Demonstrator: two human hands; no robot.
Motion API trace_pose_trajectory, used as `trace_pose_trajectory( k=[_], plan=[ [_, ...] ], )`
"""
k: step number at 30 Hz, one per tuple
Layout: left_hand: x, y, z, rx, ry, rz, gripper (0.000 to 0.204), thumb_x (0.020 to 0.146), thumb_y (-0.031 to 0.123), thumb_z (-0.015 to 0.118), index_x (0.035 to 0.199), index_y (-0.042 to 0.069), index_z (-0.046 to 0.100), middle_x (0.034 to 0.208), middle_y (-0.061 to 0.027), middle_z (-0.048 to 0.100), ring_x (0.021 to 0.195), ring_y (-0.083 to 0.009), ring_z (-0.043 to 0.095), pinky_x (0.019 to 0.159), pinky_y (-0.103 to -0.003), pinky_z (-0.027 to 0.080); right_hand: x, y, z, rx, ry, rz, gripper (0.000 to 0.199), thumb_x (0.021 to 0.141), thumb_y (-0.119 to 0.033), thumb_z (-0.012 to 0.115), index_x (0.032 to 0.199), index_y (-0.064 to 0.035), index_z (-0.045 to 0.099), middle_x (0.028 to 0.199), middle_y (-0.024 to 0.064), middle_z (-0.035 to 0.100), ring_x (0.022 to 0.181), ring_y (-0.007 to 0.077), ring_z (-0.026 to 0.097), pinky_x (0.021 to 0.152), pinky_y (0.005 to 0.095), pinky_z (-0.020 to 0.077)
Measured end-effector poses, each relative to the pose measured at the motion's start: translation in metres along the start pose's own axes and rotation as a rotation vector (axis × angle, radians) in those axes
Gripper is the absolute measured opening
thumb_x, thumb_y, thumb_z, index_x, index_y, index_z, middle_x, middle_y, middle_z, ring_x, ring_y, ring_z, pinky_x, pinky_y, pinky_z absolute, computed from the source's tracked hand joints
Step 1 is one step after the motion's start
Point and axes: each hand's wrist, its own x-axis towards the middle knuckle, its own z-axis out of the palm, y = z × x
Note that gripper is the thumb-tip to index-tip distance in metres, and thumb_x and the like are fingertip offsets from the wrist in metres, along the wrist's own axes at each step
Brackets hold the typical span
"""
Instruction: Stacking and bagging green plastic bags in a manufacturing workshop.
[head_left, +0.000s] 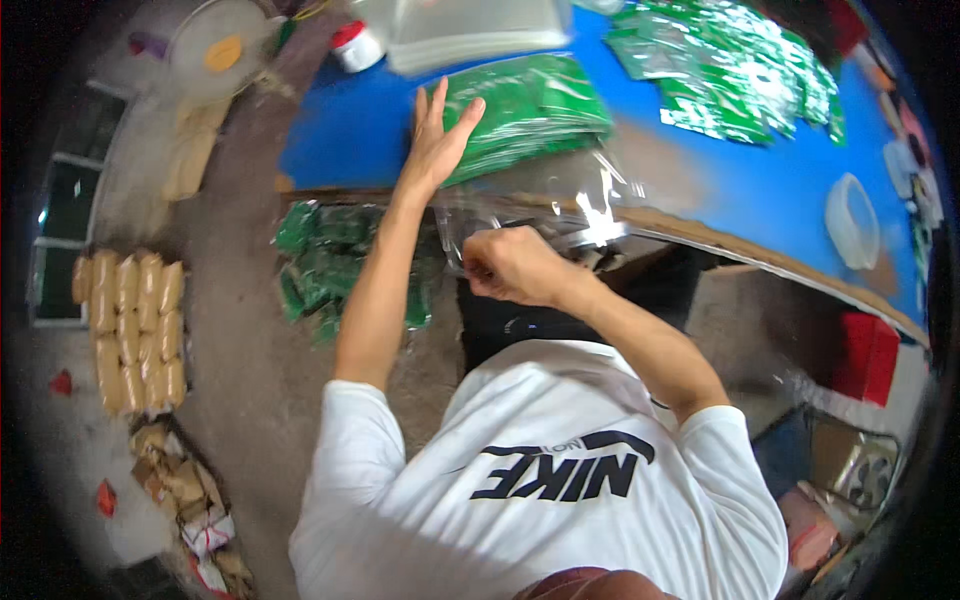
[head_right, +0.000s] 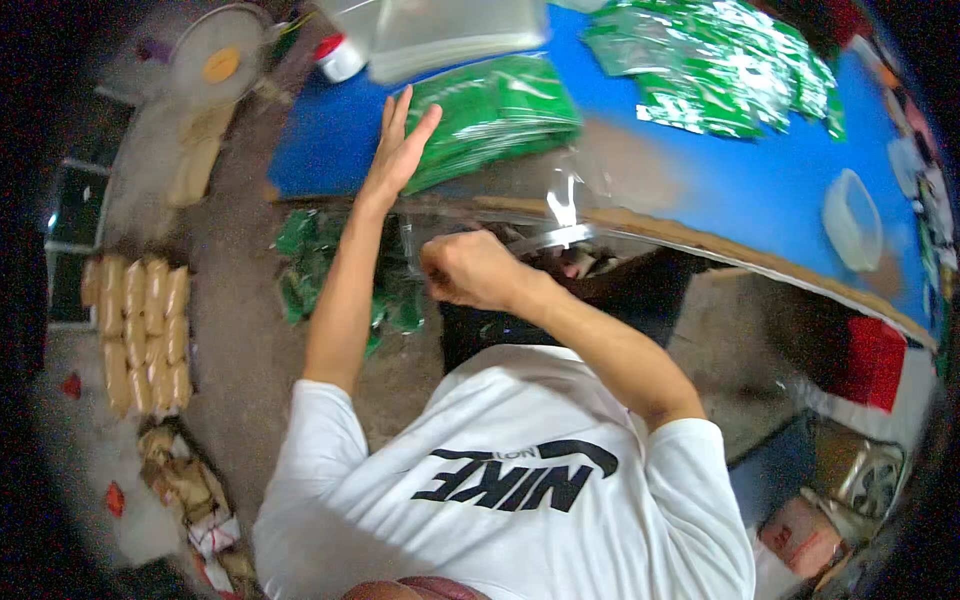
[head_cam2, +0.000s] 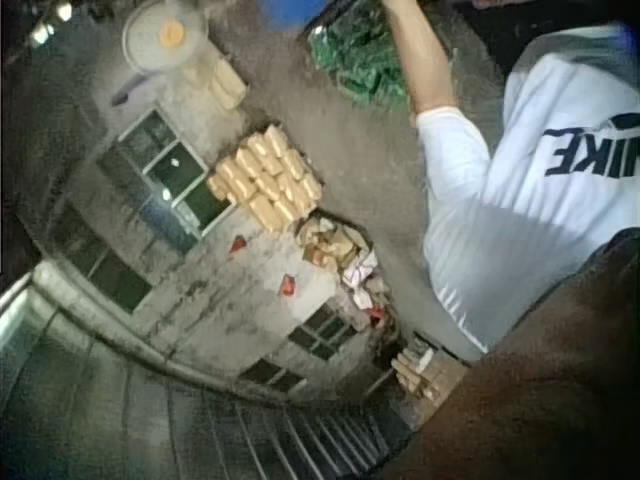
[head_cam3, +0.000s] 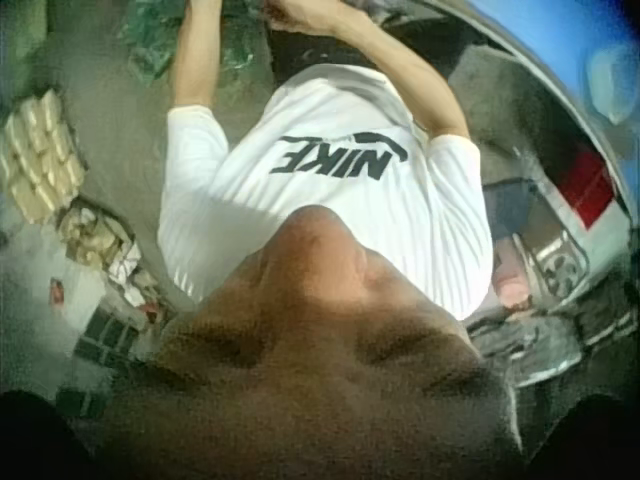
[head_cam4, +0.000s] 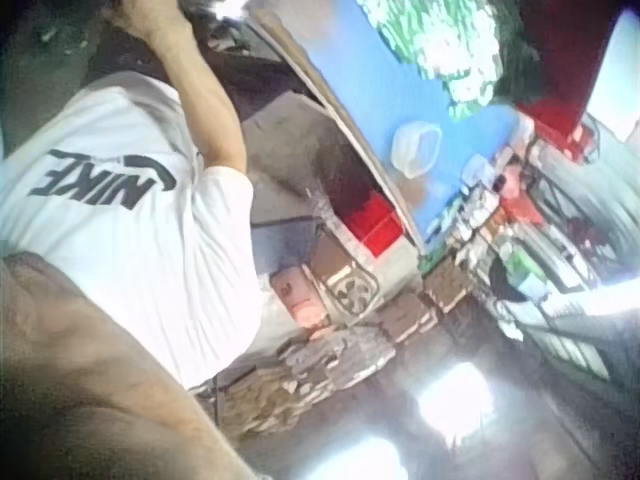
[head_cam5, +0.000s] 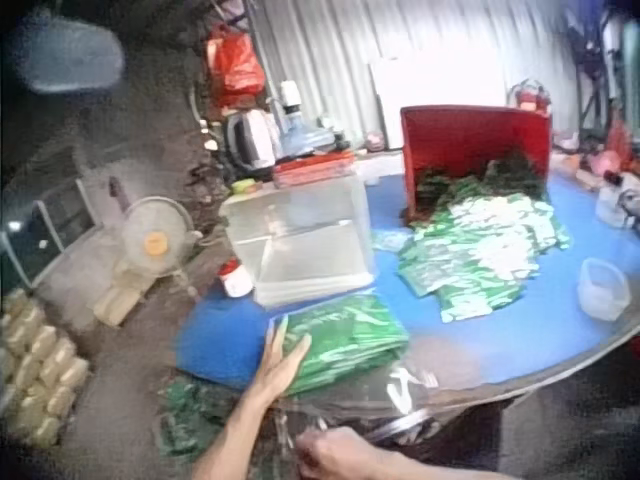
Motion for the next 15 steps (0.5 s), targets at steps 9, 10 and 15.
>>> trace_pose_trajectory(
  k=[9,10,15],
  plan=[
    [0.019,-0.011,-0.006,0.6,-0.003,0.097,0.088,0.087,0.067,0.056,0.15,0.008,0.036,0.159,-0.0238,0.017,0.148,-0.038,0.017,0.119,-0.048,0.016,-0.386,0.011,-0.11,0.673,1.142,1.134,0.014,0.089,-0.021,0.059,0.078,-0.0124,0.057,0.064,-0.0065,0.045,0.054,0.0068,0.037,0.05,0.024,0.0317],
    [0.027,0.005,0.001,0.572,-0.016,0.104,0.088,0.087,0.067,0.056,0.15,0.008,0.036,0.159,-0.0238,0.017,0.148,-0.038,0.017,0.119,-0.048,0.016,-0.502,0.021,-0.109,0.226,0.791,1.381,0.02,0.091,-0.025,0.061,0.08,-0.0088,0.059,0.064,-0.0048,0.046,0.055,0.0091,0.042,0.051,0.0258,0.0351],
    [0.017,0.046,0.048,0.852,-0.364,0.712,0.072,0.096,0.057,0.046,0.149,0.009,0.037,0.156,-0.0182,0.03,0.146,-0.0363,0.024,0.118,-0.052,0.017,-0.56,-0.008,-0.1,-0.74,0.709,1.55,0.031,0.091,-0.028,0.066,0.088,0.0024,0.064,0.076,0.0047,0.061,0.07,0.0109,0.054,0.063,0.0287,0.0446]
  ],
)
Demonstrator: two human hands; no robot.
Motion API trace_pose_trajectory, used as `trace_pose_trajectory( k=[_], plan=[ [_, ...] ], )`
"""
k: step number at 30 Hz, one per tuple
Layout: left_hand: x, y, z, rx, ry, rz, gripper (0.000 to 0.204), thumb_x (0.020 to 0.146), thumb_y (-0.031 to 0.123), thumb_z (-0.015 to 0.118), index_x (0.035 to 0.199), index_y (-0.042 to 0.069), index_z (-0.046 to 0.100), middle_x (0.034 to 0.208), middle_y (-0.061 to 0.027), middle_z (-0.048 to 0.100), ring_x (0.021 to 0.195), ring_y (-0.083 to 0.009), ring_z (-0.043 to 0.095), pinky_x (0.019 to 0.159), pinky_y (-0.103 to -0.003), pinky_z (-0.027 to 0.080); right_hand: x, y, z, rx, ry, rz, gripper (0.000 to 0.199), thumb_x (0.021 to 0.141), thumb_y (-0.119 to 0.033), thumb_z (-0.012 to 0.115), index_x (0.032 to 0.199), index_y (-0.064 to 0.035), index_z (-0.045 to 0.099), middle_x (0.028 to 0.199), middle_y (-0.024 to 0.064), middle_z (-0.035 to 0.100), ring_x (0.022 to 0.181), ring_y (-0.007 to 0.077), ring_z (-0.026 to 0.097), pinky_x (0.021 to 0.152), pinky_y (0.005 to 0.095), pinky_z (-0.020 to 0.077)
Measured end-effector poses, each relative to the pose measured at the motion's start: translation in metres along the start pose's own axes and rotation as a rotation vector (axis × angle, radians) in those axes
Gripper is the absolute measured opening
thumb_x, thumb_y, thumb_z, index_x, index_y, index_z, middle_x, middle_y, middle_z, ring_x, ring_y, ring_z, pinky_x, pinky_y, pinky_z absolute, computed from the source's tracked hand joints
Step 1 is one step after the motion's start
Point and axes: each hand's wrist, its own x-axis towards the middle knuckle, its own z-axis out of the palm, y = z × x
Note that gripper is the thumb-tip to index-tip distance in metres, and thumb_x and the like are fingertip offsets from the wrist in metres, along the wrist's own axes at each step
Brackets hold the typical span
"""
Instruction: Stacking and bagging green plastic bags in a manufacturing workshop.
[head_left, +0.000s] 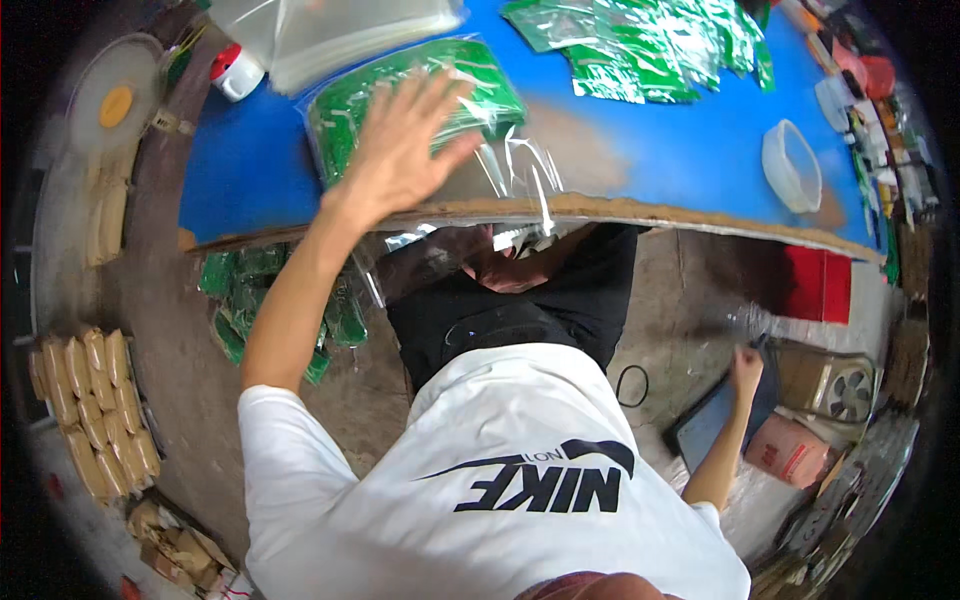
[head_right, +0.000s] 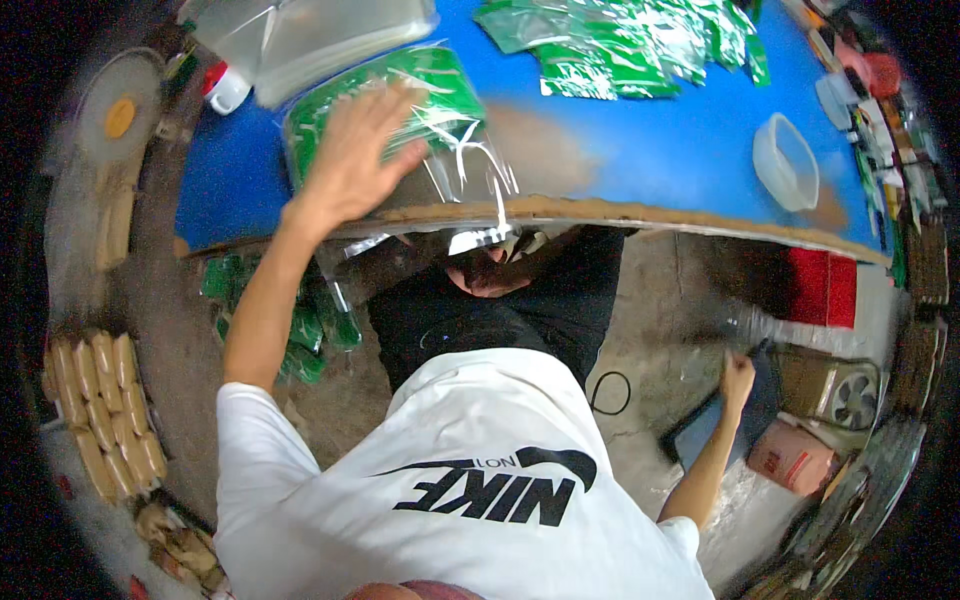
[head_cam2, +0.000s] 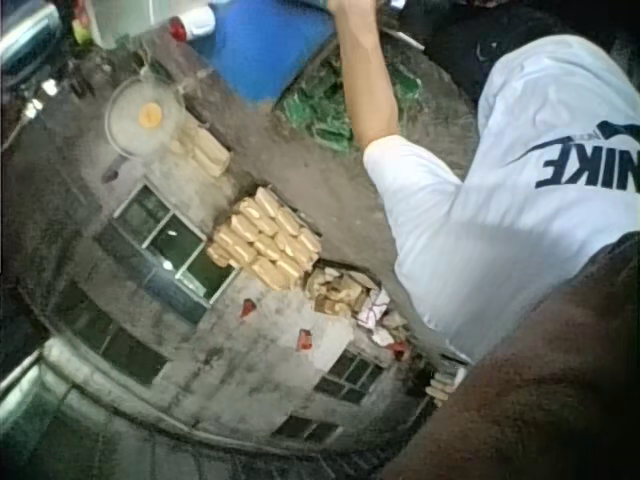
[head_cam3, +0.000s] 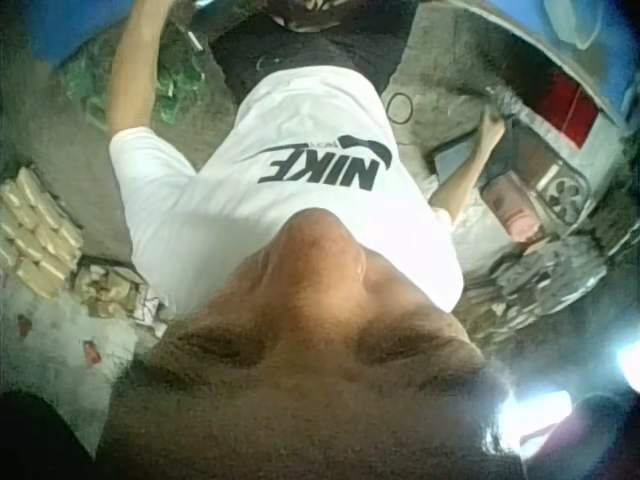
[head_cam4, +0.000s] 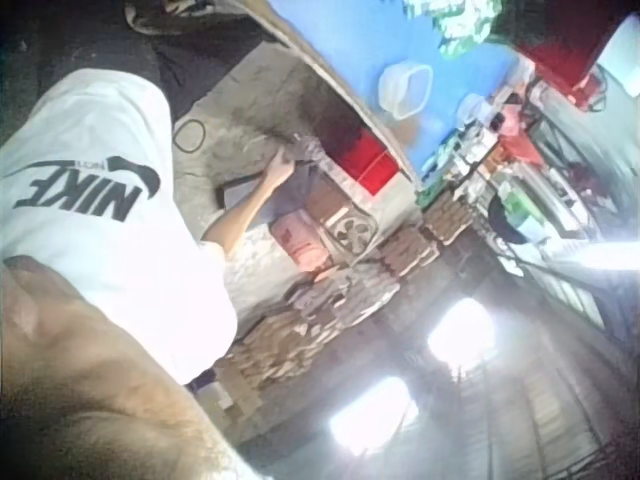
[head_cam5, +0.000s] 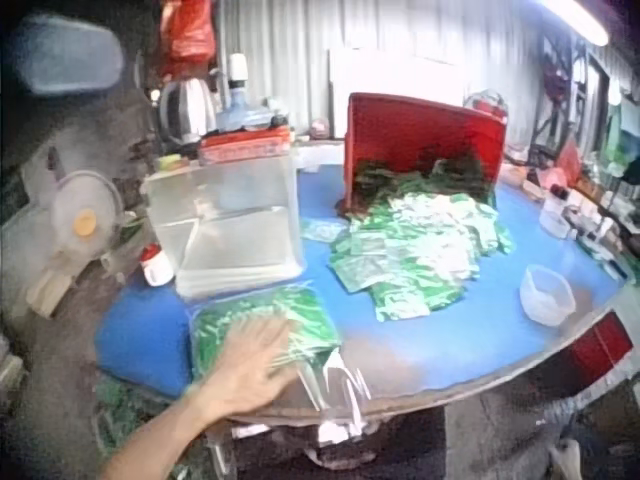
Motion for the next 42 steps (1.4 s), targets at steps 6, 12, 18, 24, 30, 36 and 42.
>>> trace_pose_trajectory(
  k=[6,12,18,24,30,36,42],
  plan=[
    [-0.007,0.013,0.012,0.035,0.018,0.07,0.068,0.097,0.051,0.046,0.152,0.014,0.033,0.16,-0.0132,0.023,0.147,-0.0359,0.021,0.119,-0.054,0.011,0.007,-0.3,-0.027,0.838,-0.086,-0.351,0.017,0.094,-0.009,0.063,0.108,0.0007,0.065,0.095,0.0066,0.067,0.087,0.0109,0.059,0.078,0.0274,0.0479],
    [-0.063,0.01,-0.025,-0.456,0.393,-0.091,0.041,0.098,0.016,0.051,0.137,0.002,0.052,0.145,-0.0176,0.047,0.137,-0.0333,0.042,0.114,-0.041,0.03,0.022,-0.429,-0.014,0.779,-0.145,-0.892,0.022,0.091,-0.003,0.06,0.113,-0.0027,0.061,0.108,0.0156,0.061,0.096,0.0345,0.062,0.082,0.0375,0.051],
    [-0.164,-0.002,0.022,-0.26,0.603,-0.406,0.026,0.088,-0.007,0.056,0.109,0.001,0.071,0.117,-0.0153,0.063,0.109,-0.0311,0.061,0.094,-0.038,0.048,0.031,-0.46,0.005,0.585,-0.068,-1.313,0.038,0.08,0.004,0.062,0.116,-0.0073,0.059,0.114,0.0126,0.06,0.104,0.0361,0.059,0.086,0.0448,0.0493],
    [-0.17,-0.001,0.036,-0.173,0.573,-0.132,0.032,0.076,-0.011,0.066,0.101,0.007,0.074,0.112,-0.0112,0.065,0.108,-0.0308,0.063,0.091,-0.04,0.05,0.036,-0.465,0.013,0.619,-0.059,-1.304,0.03,0.077,0.006,0.065,0.103,-0.0067,0.065,0.109,0.012,0.063,0.095,0.0335,0.064,0.078,0.0405,0.0526],
    [-0.166,-0.005,0.029,-0.411,0.696,-0.254,0.015,0.079,0.0,0.072,0.092,0.007,0.07,0.106,-0.0083,0.066,0.106,-0.0271,0.064,0.091,-0.039,0.05,0.04,-0.479,0.004,0.737,-0.127,-1.233,0.023,0.08,0.006,0.066,0.101,-0.0038,0.066,0.108,0.0132,0.064,0.097,0.0323,0.065,0.08,0.0369,0.0516],
    [-0.072,-0.084,-0.075,-1.104,0.941,-0.5,0.017,0.094,0.015,0.065,0.1,0.0,0.067,0.098,-0.0009,0.067,0.087,-0.0054,0.054,0.081,-0.023,0.044,0.126,-0.588,-0.066,1.006,-0.225,-1.01,0.028,0.096,-0.024,0.064,0.104,0.0027,0.069,0.089,0.0077,0.071,0.082,0.0112,0.063,0.078,0.0261,0.0502],
    [-0.051,-0.1,-0.15,-1.247,0.998,-0.385,0.016,0.095,0.015,0.062,0.101,0.001,0.065,0.099,-0.0064,0.068,0.094,-0.0143,0.063,0.09,-0.029,0.048,0.128,-0.621,-0.125,1.228,-0.205,-1.141,0.024,0.097,-0.021,0.062,0.102,0.0027,0.067,0.087,0.0026,0.068,0.081,0.0083,0.06,0.074,0.023,0.0482]
  ],
)
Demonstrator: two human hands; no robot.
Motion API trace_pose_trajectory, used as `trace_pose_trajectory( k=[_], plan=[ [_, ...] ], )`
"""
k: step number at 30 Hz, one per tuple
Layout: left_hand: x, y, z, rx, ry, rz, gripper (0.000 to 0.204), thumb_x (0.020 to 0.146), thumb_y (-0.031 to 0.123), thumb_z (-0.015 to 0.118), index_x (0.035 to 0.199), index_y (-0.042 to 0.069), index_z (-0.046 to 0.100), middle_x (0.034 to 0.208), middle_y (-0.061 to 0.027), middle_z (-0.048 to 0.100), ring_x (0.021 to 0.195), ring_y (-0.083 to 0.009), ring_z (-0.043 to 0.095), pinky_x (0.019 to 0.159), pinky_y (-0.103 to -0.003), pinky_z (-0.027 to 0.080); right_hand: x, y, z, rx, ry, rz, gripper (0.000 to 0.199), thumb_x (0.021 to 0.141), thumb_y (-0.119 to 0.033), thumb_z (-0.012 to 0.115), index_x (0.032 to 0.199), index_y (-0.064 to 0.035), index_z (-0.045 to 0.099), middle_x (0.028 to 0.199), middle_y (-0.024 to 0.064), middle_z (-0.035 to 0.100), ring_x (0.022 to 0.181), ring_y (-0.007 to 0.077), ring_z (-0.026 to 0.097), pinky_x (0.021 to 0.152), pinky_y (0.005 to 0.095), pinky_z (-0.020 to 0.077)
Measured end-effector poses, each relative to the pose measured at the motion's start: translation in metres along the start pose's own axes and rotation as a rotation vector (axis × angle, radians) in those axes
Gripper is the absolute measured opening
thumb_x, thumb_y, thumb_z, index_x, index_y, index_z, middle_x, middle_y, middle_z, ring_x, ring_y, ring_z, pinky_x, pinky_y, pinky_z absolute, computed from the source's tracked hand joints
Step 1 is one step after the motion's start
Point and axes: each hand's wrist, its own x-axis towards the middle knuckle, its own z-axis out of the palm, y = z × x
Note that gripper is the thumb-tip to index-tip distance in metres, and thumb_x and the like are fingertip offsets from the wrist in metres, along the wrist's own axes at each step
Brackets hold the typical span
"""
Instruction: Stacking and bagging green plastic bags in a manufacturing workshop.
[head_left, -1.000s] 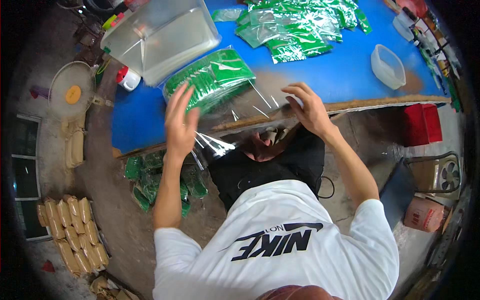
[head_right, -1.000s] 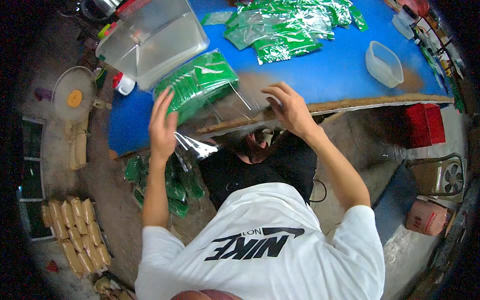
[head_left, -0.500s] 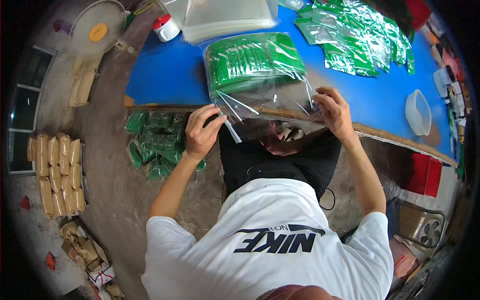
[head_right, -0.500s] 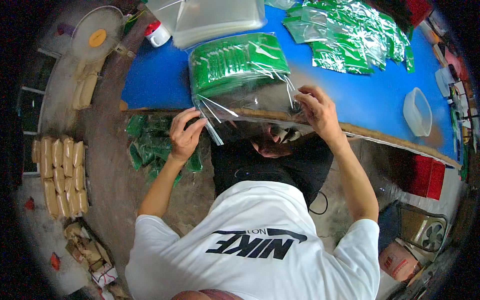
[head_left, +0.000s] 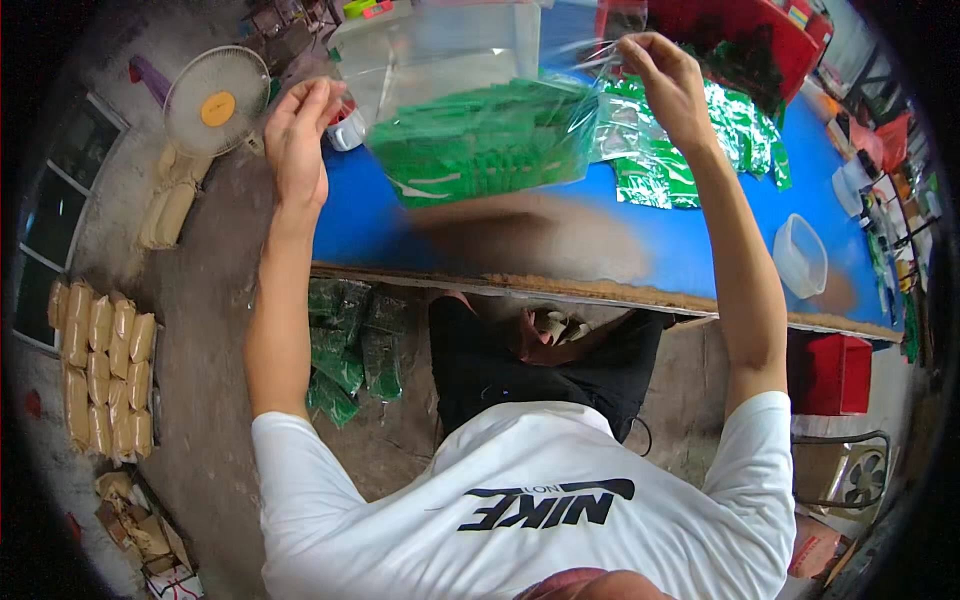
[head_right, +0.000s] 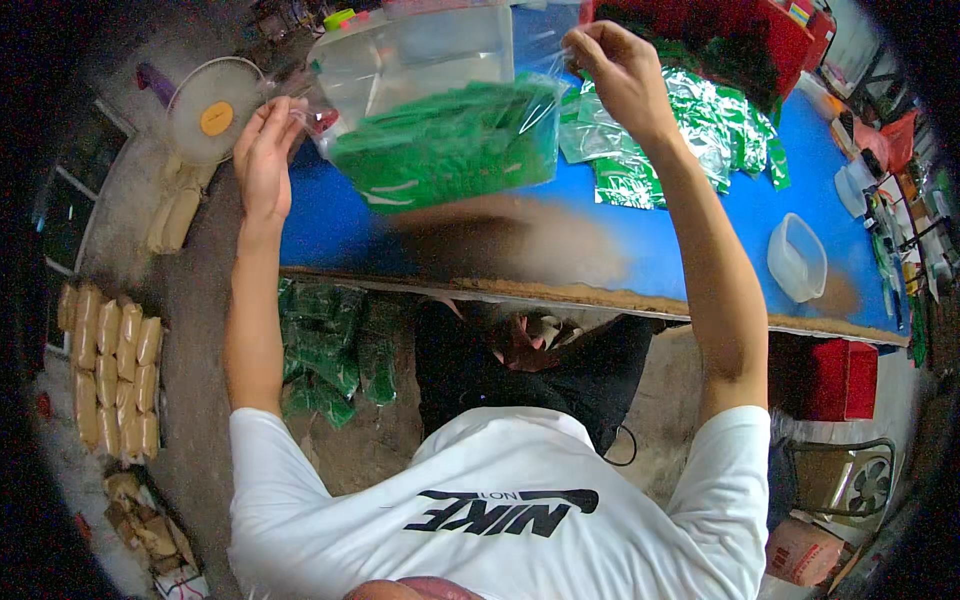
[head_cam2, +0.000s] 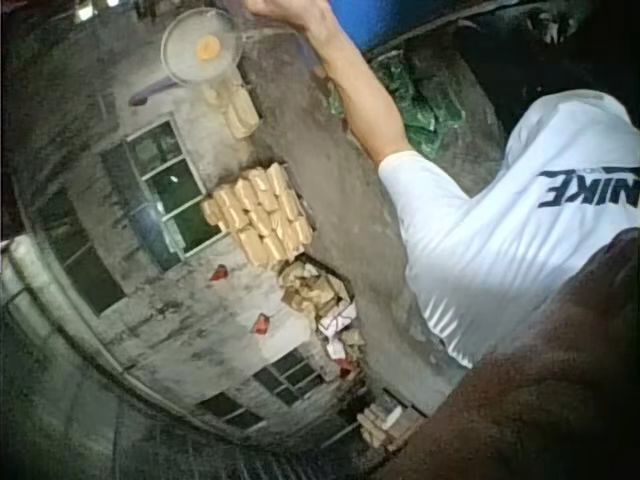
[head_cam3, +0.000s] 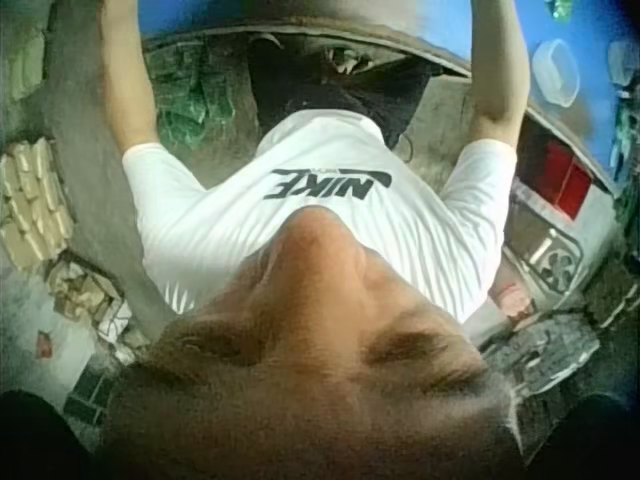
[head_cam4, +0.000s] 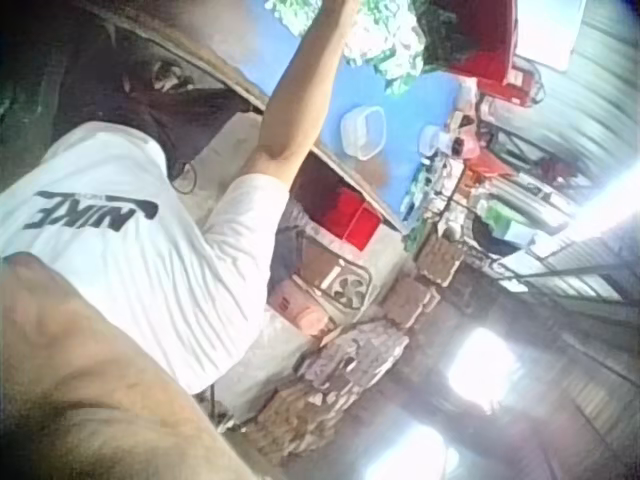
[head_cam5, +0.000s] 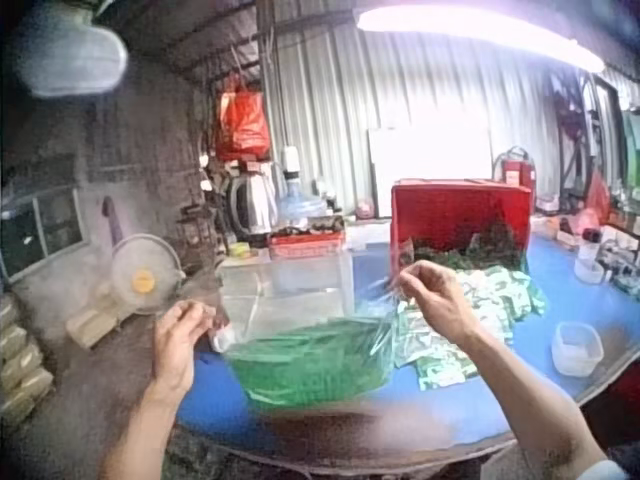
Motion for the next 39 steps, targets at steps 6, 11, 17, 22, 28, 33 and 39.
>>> trace_pose_trajectory(
  k=[6,11,17,22,28,33,39],
  plan=[
    [-0.042,-0.04,-0.006,0.055,-0.076,-0.242,0.015,0.096,0.016,0.06,0.102,0.002,0.064,0.1,-0.0076,0.068,0.096,-0.0154,0.063,0.093,-0.031,0.048,-0.047,0.015,-0.004,-0.02,-0.195,0.198,0.021,0.098,-0.017,0.059,0.097,0.0041,0.064,0.09,0.0065,0.069,0.086,0.0114,0.062,0.08,0.0261,0.05],
    [-0.045,-0.042,-0.004,0.01,0.011,-0.272,0.015,0.096,0.016,0.059,0.102,0.002,0.064,0.095,-0.0071,0.068,0.093,-0.016,0.064,0.09,-0.031,0.048,-0.061,0.016,0.001,-0.065,-0.098,0.119,0.019,0.099,-0.016,0.057,0.099,0.0025,0.062,0.091,0.0068,0.068,0.087,0.0113,0.062,0.08,0.0261,0.0493],
    [-0.035,-0.075,0.024,-0.062,0.161,-0.076,0.016,0.101,0.018,0.049,0.103,0.002,0.052,0.098,-0.0107,0.061,0.097,-0.0249,0.065,0.087,-0.04,0.052,-0.041,0.024,0.02,0.088,0.077,0.218,0.023,0.099,-0.017,0.052,0.095,0.0043,0.058,0.09,0.0114,0.07,0.084,0.0147,0.066,0.077,0.0291,0.0517],
    [-0.01,-0.113,0.052,0.591,0.345,0.325,0.021,0.105,0.022,0.039,0.103,0.001,0.041,0.085,-0.011,0.056,0.069,-0.0189,0.06,0.065,-0.037,0.052,-0.022,0.033,0.069,-0.169,0.395,0.398,0.032,0.099,-0.026,0.044,0.092,0.0033,0.053,0.074,0.0193,0.063,0.063,0.0237,0.064,0.063,0.0377,0.0503],
    [-0.123,-0.12,0.038,0.297,0.45,0.195,0.017,0.106,0.02,0.04,0.099,0.004,0.04,0.074,-0.0023,0.044,0.061,-0.0086,0.043,0.051,-0.023,0.039,-0.152,0.059,0.083,0.086,0.3,0.418,0.044,0.1,-0.035,0.057,0.07,-0.0066,0.043,0.057,0.0011,0.046,0.048,0.0088,0.043,0.044,0.0293,0.0384],
    [-0.175,-0.146,0.003,0.444,0.412,-0.01,0.022,0.104,0.022,0.048,0.093,0.004,0.043,0.071,-0.0011,0.045,0.058,-0.0072,0.042,0.051,-0.024,0.036,-0.209,0.052,0.088,0.265,0.203,0.595,0.041,0.103,-0.036,0.051,0.072,-0.0083,0.052,0.054,-0.0036,0.047,0.042,0.0042,0.042,0.038,0.0224,0.0319],
    [-0.141,-0.119,-0.014,0.546,0.15,-0.531,0.037,0.099,0.032,0.057,0.084,-0.001,0.051,0.057,-0.0033,0.05,0.038,-0.0151,0.053,0.036,-0.029,0.042,-0.2,0.054,0.076,-0.183,-0.042,0.761,0.054,0.1,-0.038,0.052,0.07,0.005,0.062,0.053,0.0118,0.057,0.048,0.0211,0.055,0.049,0.0399,0.0416]
  ],
)
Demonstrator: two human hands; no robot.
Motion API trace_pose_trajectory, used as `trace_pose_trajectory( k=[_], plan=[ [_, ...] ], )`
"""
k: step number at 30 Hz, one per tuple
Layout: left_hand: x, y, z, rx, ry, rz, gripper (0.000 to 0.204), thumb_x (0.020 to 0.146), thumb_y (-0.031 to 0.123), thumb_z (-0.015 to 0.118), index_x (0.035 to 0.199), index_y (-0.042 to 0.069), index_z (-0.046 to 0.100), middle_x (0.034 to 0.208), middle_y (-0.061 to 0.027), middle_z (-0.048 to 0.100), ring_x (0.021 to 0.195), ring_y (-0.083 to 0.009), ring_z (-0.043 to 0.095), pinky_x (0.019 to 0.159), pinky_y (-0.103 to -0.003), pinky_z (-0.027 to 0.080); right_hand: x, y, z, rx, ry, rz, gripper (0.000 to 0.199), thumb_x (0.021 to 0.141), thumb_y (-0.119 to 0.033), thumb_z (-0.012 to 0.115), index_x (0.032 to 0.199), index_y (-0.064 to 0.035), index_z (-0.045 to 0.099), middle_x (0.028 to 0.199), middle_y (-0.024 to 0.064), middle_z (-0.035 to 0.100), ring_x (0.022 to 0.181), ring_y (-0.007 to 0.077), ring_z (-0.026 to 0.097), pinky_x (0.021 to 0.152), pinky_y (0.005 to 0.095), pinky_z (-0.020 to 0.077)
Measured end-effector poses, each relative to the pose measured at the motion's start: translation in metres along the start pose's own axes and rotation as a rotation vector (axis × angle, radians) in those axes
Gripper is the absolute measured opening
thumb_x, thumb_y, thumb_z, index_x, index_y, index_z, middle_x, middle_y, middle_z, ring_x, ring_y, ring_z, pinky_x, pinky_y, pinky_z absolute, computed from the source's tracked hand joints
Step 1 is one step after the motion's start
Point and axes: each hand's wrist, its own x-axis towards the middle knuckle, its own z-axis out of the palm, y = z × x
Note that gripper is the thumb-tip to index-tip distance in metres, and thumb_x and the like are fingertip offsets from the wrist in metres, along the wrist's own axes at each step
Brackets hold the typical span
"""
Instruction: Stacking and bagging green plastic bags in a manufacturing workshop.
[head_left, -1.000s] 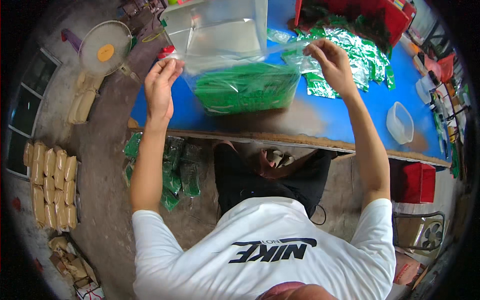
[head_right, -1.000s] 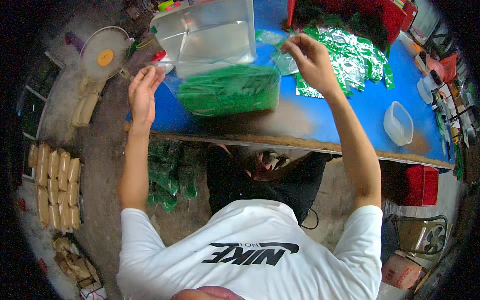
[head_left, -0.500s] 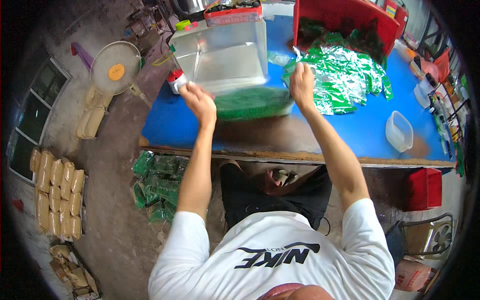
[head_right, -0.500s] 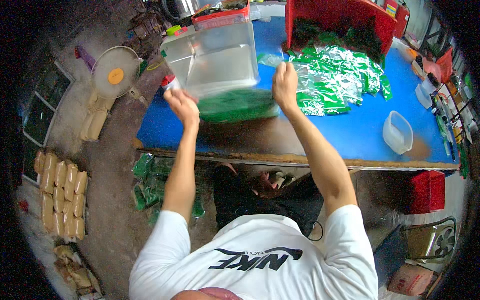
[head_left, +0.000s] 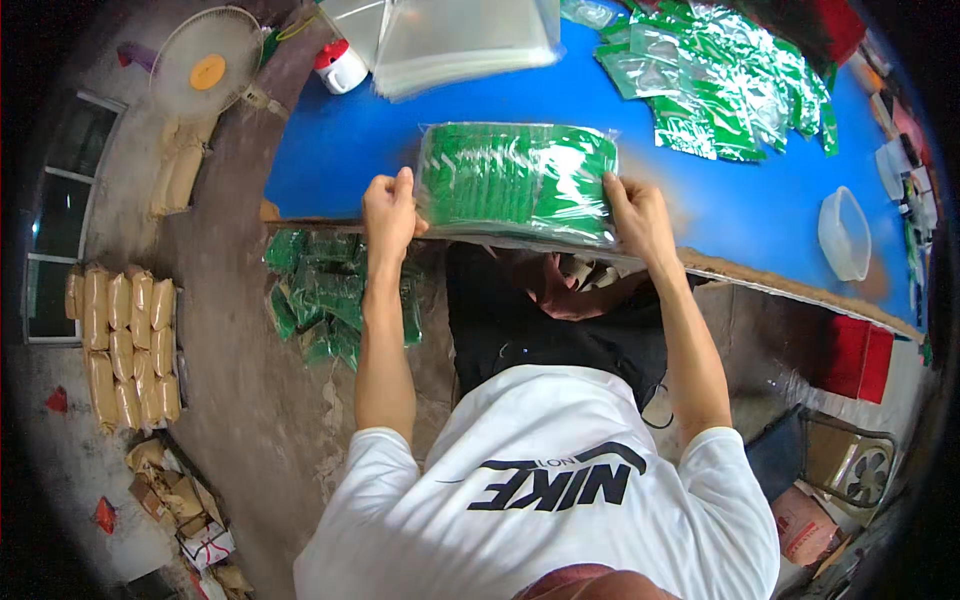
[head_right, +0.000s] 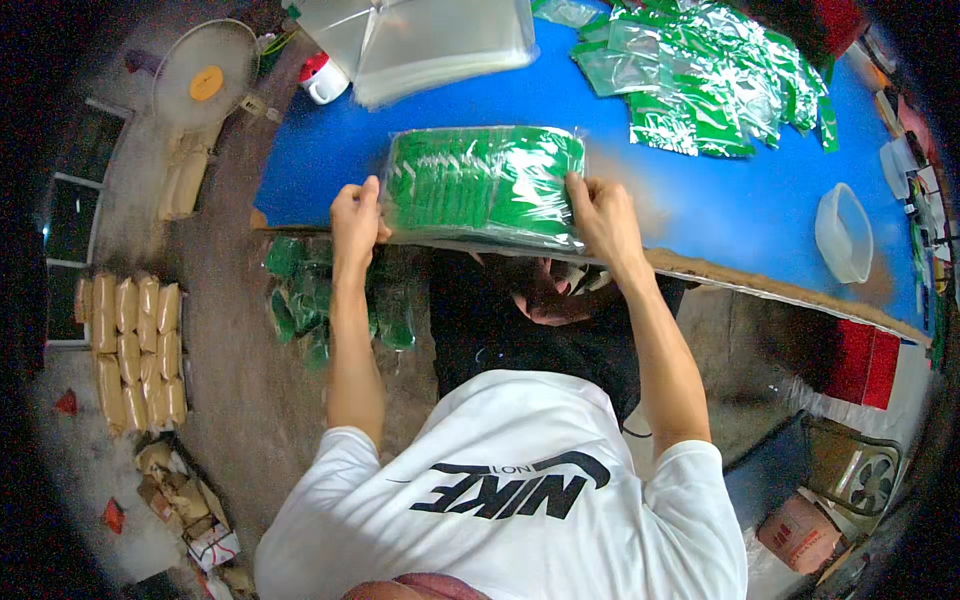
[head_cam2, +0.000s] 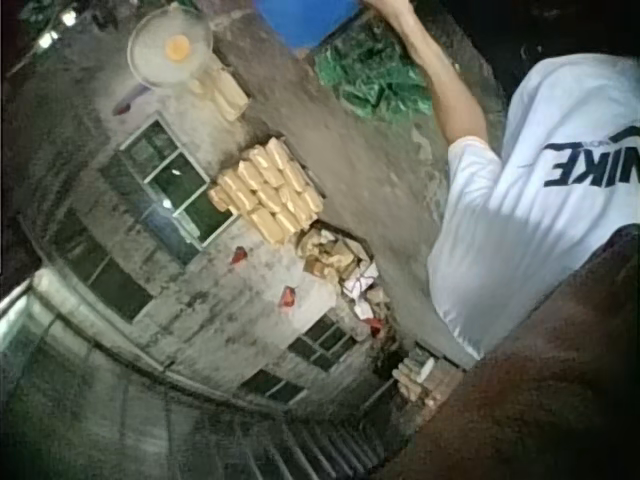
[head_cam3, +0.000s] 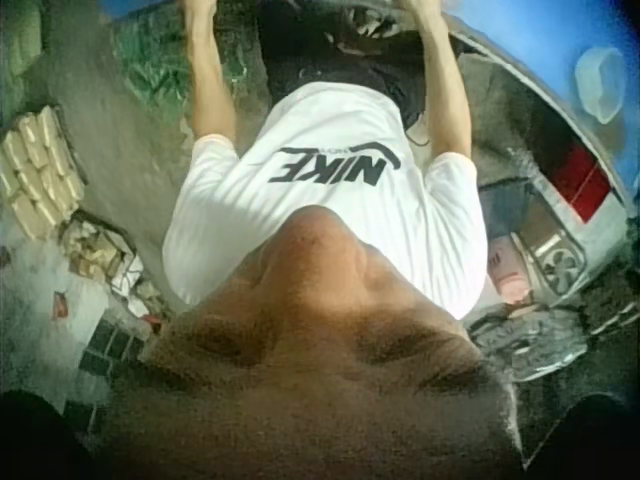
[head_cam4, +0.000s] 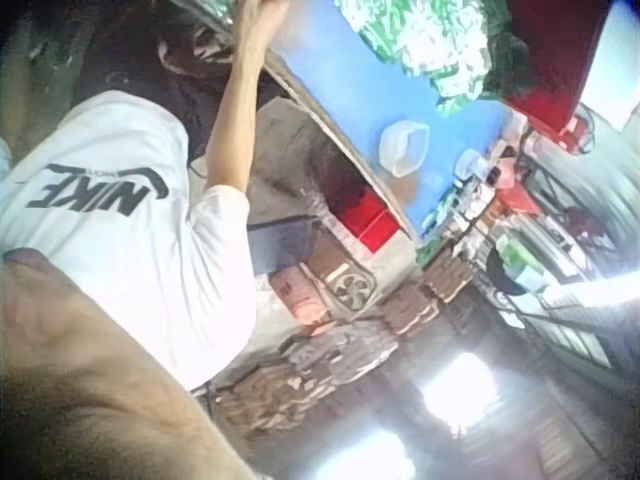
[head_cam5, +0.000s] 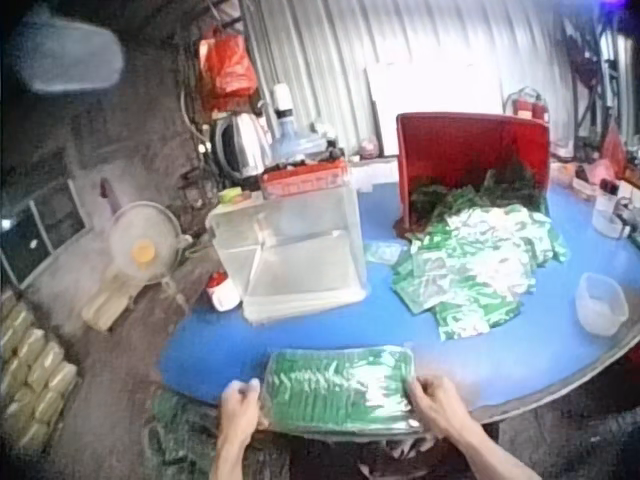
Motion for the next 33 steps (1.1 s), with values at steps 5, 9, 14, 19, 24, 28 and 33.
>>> trace_pose_trajectory(
  k=[5,9,14,19,24,28,33],
  plan=[
    [0.021,0.015,-0.028,0.378,-0.117,0.085,0.037,0.094,0.036,0.064,0.091,0.0,0.055,0.069,-0.0053,0.057,0.059,-0.017,0.058,0.054,-0.032,0.049,-0.003,0.002,-0.024,-0.481,0.042,-0.023,0.046,0.096,-0.041,0.053,0.09,0.0022,0.068,0.076,0.024,0.067,0.072,0.0432,0.065,0.068,0.0481,0.0498],
    [0.022,0.071,-0.004,0.323,0.112,0.497,0.054,0.091,0.039,0.068,0.119,-0.004,0.052,0.108,-0.0169,0.061,0.1,-0.025,0.06,0.088,-0.036,0.048,-0.007,-0.05,-0.028,-0.105,0.523,-0.274,0.049,0.095,-0.041,0.057,0.12,0.0009,0.06,0.109,0.0225,0.067,0.1,0.0348,0.066,0.087,0.0418,0.0501],
    [0.028,0.026,0.042,0.485,-0.227,0.292,0.09,0.093,0.056,0.054,0.147,-0.01,0.024,0.15,-0.0316,0.032,0.142,-0.0403,0.029,0.117,-0.044,0.023,0.019,-0.036,0.079,-0.413,0.4,-0.313,0.078,0.091,-0.049,0.058,0.146,-0.0011,0.032,0.149,0.0327,0.03,0.14,0.0494,0.024,0.114,0.0612,0.0184],
    [-0.071,-0.007,0.019,0.311,0.06,0.256,0.083,0.1,0.048,0.047,0.152,-0.005,0.009,0.152,-0.0309,0.015,0.143,-0.0409,0.02,0.116,-0.047,0.021,-0.006,-0.031,0.058,-0.178,0.445,-0.254,0.086,0.088,-0.048,0.063,0.148,0.0003,0.025,0.145,0.034,0.033,0.134,0.0497,0.035,0.11,0.0537,0.0305],
    [-0.122,-0.074,0.016,-0.362,0.22,-0.34,0.084,0.096,0.066,0.04,0.152,0.005,0.024,0.149,-0.0152,0.036,0.136,-0.0298,0.037,0.11,-0.042,0.035,-0.003,-0.043,0.053,-0.028,0.159,-0.277,0.081,0.086,-0.053,0.064,0.139,0.0008,0.037,0.119,0.0302,0.059,0.107,0.0441,0.061,0.094,0.0481,0.0474],
    [-0.147,-0.092,0.017,-0.696,0.075,-0.333,0.09,0.091,0.074,0.038,0.151,0.008,0.029,0.151,-0.0115,0.035,0.137,-0.0308,0.036,0.111,-0.044,0.034,-0.012,-0.062,0.062,-0.143,0.002,-0.288,0.075,0.086,-0.058,0.061,0.129,0.0025,0.048,0.117,0.0283,0.062,0.106,0.0453,0.061,0.093,0.0487,0.0477],
    [-0.139,-0.151,-0.05,-0.858,-0.225,-0.604,0.089,0.088,0.077,0.039,0.152,0.015,0.029,0.152,-0.013,0.035,0.136,-0.0327,0.04,0.108,-0.048,0.04,0.032,-0.054,0.005,-0.034,-0.211,-0.266,0.073,0.088,-0.057,0.062,0.132,0.0012,0.053,0.125,0.0265,0.059,0.115,0.039,0.059,0.098,0.0451,0.0469]
  ],
)
